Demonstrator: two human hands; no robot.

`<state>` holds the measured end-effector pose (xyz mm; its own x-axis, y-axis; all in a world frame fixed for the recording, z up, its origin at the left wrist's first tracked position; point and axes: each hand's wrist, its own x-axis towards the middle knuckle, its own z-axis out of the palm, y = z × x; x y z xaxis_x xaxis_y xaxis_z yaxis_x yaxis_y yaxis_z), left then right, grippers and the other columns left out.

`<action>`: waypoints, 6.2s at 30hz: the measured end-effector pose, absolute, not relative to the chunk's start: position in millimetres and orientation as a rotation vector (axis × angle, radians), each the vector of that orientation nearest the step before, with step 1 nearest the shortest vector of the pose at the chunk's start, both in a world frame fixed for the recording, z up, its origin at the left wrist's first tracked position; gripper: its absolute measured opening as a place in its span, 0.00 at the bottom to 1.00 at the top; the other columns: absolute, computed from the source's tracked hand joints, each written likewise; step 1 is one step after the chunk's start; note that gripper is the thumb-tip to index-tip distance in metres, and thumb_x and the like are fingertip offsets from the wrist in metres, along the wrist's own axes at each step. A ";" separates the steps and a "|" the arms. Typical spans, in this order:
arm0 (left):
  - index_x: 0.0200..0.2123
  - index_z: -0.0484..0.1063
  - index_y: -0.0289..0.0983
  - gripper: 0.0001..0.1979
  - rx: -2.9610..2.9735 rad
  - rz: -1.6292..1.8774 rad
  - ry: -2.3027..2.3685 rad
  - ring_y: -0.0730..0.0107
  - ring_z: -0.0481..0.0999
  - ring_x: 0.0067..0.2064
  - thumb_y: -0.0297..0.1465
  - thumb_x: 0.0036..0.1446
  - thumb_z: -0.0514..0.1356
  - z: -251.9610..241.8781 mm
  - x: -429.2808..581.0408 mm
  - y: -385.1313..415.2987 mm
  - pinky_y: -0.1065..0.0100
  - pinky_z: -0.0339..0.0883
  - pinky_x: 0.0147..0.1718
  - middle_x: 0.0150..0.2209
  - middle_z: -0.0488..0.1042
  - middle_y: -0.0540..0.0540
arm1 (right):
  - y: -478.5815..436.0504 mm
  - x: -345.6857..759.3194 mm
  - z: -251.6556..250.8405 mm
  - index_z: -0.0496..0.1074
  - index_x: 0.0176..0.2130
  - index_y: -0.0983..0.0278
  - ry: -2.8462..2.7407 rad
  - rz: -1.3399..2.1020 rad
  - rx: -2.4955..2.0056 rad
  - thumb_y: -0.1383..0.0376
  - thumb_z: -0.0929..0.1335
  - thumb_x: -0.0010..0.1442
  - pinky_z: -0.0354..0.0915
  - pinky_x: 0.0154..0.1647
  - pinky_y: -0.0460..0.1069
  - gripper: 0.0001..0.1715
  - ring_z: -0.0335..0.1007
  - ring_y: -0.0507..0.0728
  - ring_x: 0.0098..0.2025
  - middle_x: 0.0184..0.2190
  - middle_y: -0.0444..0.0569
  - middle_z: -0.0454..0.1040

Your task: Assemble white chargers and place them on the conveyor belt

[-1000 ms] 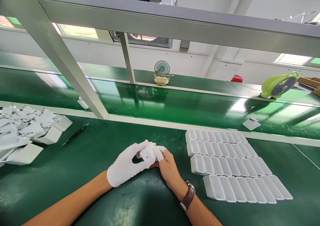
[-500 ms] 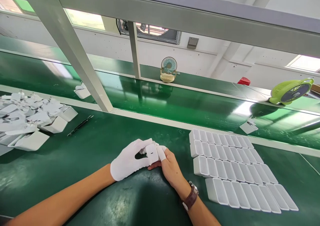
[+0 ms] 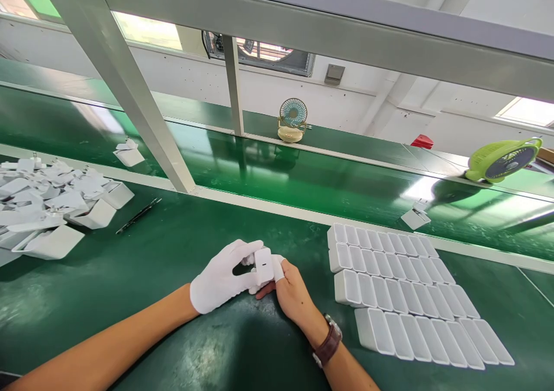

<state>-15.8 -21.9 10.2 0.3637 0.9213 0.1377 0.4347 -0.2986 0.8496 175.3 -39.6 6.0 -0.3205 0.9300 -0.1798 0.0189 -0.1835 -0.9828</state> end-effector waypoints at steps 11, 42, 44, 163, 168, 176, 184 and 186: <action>0.62 0.65 0.47 0.37 1.924 0.863 1.174 0.61 0.74 0.45 0.30 0.48 0.69 3.0 -15.6 -21.3 0.55 0.73 0.49 0.44 0.71 0.47 | -41.1 177.0 -1.2 0.72 0.40 0.62 -1.413 1.544 -1.191 0.49 0.59 0.71 0.70 0.32 0.50 0.23 0.74 0.54 0.24 0.29 0.45 0.78; 0.63 0.65 0.49 0.35 2.005 0.831 1.205 0.60 0.74 0.47 0.30 0.52 0.67 18.8 -15.2 -20.0 0.58 0.72 0.49 0.47 0.74 0.47 | -41.2 174.1 6.0 0.74 0.49 0.58 -1.236 1.523 -1.142 0.45 0.63 0.68 0.73 0.37 0.54 0.24 0.77 0.59 0.37 0.40 0.49 0.78; 0.61 0.68 0.48 0.29 2.004 0.843 1.222 0.63 0.74 0.44 0.31 0.55 0.65 21.3 -13.7 -18.9 0.60 0.72 0.46 0.44 0.75 0.48 | -40.5 173.3 6.2 0.74 0.49 0.58 -1.194 1.501 -1.128 0.45 0.65 0.66 0.74 0.39 0.55 0.24 0.76 0.60 0.40 0.41 0.50 0.78; 0.61 0.64 0.42 0.43 1.330 0.720 0.726 0.59 0.74 0.44 0.45 0.44 0.74 -16.5 -25.2 23.0 0.58 0.65 0.47 0.45 0.73 0.44 | -39.4 186.6 -28.5 0.66 0.62 0.54 -2.022 0.230 -1.004 0.75 0.64 0.59 0.73 0.55 0.55 0.34 0.74 0.61 0.54 0.53 0.54 0.73; 0.62 0.63 0.41 0.43 1.342 0.700 0.782 0.59 0.73 0.43 0.43 0.44 0.74 -11.0 -24.7 20.2 0.59 0.65 0.45 0.44 0.73 0.44 | -35.0 185.1 -38.6 0.65 0.63 0.54 -2.025 0.213 -1.004 0.75 0.63 0.59 0.74 0.54 0.54 0.35 0.74 0.61 0.54 0.52 0.55 0.73; 0.63 0.62 0.39 0.41 1.375 0.682 0.874 0.59 0.75 0.45 0.37 0.47 0.72 -7.0 -22.3 13.0 0.59 0.67 0.47 0.44 0.75 0.43 | -41.3 185.4 -29.0 0.60 0.64 0.57 -2.005 0.231 -1.067 0.72 0.65 0.61 0.74 0.55 0.56 0.34 0.73 0.63 0.55 0.53 0.57 0.73; 0.64 0.59 0.40 0.38 1.428 0.640 0.985 0.57 0.77 0.49 0.28 0.50 0.68 -2.4 -19.2 7.0 0.54 0.68 0.53 0.47 0.77 0.43 | -46.1 181.7 -22.0 0.58 0.64 0.62 -1.944 0.346 -1.119 0.71 0.65 0.66 0.74 0.55 0.60 0.30 0.73 0.63 0.55 0.53 0.59 0.73; 0.64 0.59 0.39 0.38 1.452 0.636 1.016 0.57 0.77 0.47 0.30 0.51 0.68 -4.0 -19.2 5.4 0.53 0.69 0.52 0.46 0.77 0.42 | -45.8 182.0 -22.8 0.58 0.64 0.62 -1.954 0.366 -1.122 0.71 0.65 0.66 0.74 0.54 0.60 0.30 0.73 0.63 0.54 0.52 0.60 0.72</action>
<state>-19.2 5.4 -4.0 0.4702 0.8654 -0.1733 0.2225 0.0738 0.9721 182.0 -45.8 -22.8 -0.2539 0.8168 0.5180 0.5742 0.5583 -0.5988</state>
